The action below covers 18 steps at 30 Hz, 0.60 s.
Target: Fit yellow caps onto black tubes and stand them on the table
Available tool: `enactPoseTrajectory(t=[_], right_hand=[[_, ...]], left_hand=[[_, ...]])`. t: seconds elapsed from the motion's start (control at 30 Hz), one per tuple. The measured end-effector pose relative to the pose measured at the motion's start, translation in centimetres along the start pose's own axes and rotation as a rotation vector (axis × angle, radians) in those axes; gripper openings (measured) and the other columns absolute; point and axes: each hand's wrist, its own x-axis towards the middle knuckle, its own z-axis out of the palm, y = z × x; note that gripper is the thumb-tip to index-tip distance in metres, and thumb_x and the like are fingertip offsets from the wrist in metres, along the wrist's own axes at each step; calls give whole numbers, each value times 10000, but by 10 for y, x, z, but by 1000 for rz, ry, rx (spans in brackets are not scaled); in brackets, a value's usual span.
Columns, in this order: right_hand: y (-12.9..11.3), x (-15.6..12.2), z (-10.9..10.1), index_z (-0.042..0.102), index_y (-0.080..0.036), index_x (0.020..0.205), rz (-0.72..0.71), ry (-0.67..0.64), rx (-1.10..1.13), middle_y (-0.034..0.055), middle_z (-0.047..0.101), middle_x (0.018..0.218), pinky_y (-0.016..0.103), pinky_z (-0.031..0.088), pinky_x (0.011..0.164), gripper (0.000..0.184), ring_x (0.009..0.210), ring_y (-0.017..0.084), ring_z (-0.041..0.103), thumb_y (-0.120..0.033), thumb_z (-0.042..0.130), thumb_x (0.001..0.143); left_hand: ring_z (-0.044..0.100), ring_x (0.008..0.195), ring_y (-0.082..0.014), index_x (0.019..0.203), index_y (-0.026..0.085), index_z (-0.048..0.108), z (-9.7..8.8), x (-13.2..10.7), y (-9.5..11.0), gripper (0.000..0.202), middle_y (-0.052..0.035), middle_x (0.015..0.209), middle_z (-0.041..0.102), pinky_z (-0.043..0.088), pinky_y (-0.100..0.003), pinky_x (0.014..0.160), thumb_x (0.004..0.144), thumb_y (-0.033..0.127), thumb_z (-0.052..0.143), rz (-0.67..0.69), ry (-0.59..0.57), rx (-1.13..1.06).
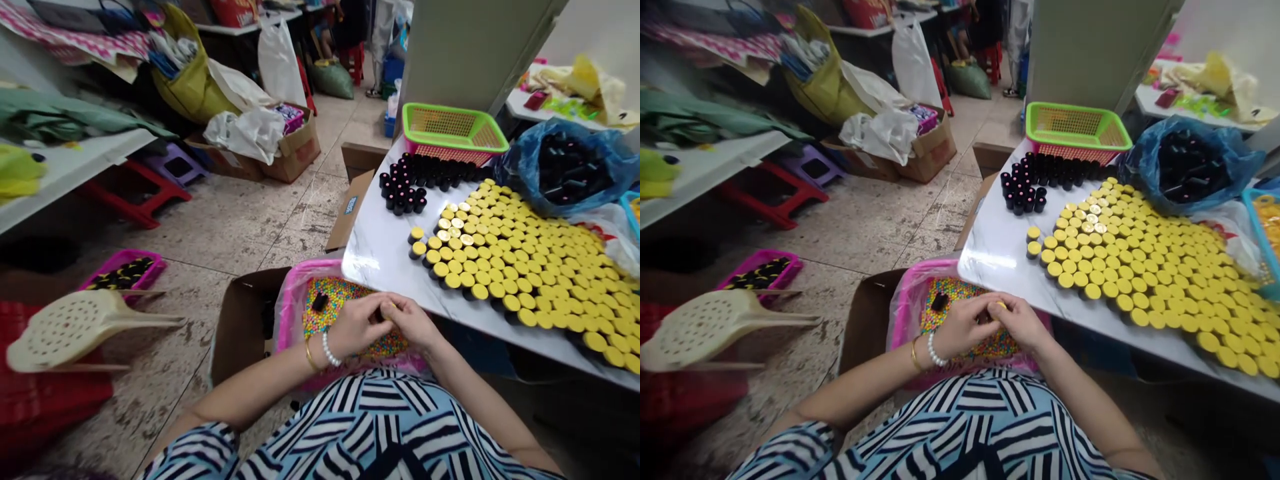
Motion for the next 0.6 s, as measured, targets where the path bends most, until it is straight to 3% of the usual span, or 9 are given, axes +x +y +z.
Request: enactPoseTrajectory(t=[0.1,0.23,0.4,0.47,0.6], right_hand=[[-5,0,-5,728,-204,1167,112,-2,234,53,730,1034,286,546,852,372,903,160,664,-485,667,932],[-22,-6,-11,692,-191,1255,185,-30,420,77,733,1055,337,564,901,418,929,177,690,-462,654,939],[-20,-6,-3,738,-202,1161,50,90,202,41,745,1039,265,536,883,286,940,159,672,-335,719,908],[-15,0,-2,744,-200,1130,-1,142,124,35,747,1020,267,534,901,273,955,163,675,-340,738,896],[-16,10,-5,644,-243,1298,-24,128,139,41,736,1041,323,595,798,451,851,171,712,-444,721,901]], left_hand=[[663,675,-107,1127,186,731,-14,14,-2,291,-10,855,758,534,-213,663,853,280,755,-90,-3,-11],[618,587,-80,1112,171,731,-27,23,-3,284,-3,798,753,499,-193,596,852,279,763,-96,62,-7],[719,882,-153,1207,169,680,-18,22,5,335,-76,1057,771,568,-269,814,890,266,725,96,23,61],[710,955,-170,1226,163,655,-17,25,5,336,-88,1095,753,562,-288,850,903,246,699,103,2,64],[639,742,-120,1139,186,672,-31,47,-9,261,-25,934,713,511,-237,685,887,247,706,1,-50,37]])
